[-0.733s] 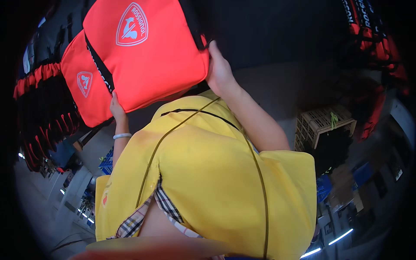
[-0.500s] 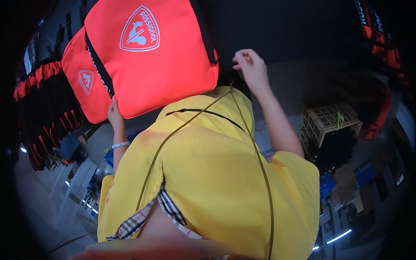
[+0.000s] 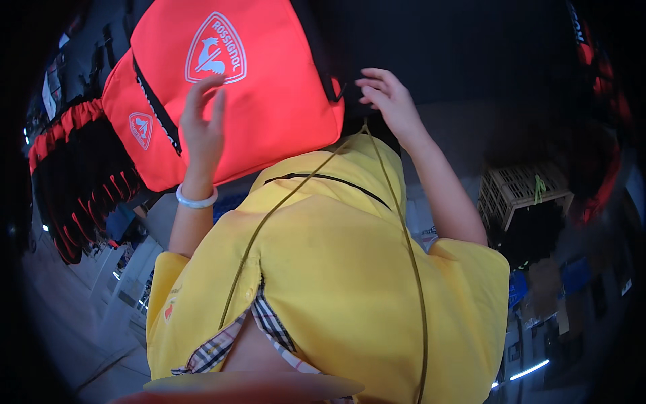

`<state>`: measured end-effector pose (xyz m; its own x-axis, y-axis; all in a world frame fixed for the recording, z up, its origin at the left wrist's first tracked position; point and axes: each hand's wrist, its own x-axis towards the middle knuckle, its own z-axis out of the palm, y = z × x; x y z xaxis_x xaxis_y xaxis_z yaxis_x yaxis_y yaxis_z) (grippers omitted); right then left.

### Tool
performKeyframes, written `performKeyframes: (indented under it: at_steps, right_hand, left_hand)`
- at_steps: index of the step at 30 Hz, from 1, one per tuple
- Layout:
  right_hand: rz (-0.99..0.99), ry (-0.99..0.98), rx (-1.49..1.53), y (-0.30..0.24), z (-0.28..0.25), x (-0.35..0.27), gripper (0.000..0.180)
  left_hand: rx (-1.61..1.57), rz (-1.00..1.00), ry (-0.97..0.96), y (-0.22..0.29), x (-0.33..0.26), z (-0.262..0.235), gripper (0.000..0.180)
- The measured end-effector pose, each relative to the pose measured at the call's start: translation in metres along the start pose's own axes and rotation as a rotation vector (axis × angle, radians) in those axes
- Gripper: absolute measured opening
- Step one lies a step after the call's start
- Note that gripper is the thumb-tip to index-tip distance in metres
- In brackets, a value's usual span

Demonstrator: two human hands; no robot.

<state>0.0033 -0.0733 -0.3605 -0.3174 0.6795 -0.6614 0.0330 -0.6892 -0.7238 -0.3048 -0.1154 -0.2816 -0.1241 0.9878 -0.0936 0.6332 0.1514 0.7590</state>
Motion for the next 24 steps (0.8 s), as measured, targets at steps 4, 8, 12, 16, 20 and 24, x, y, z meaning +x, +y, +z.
performKeyframes:
  at_steps: [4,8,12,16,20,24]
  right_hand:
    - [0.097,-0.191,0.007,0.010,0.005,0.020,0.017]
    - [0.119,-0.236,0.457,0.009,0.007,0.014,0.013]
    - [0.252,-0.239,0.678,0.003,0.010,0.014,0.018]
    - [0.183,-0.268,0.972,0.012,-0.016,0.025,0.033]
    - [0.117,-0.025,0.635,-0.002,-0.034,0.031,0.029]
    - [-0.188,0.083,0.057,-0.038,-0.021,0.076,0.023]
  left_hand:
    - [0.152,0.246,-0.162,0.028,0.015,0.064,0.047]
    - [0.463,0.213,-0.249,-0.003,0.010,0.088,0.075]
    - [0.448,0.278,-0.209,-0.018,0.013,0.089,0.072]
    - [0.342,0.262,-0.174,-0.020,0.023,0.083,0.060]
    - [0.168,0.147,-0.102,-0.028,0.048,0.062,0.037]
    - [-0.007,-0.098,0.024,-0.007,0.093,0.053,0.014]
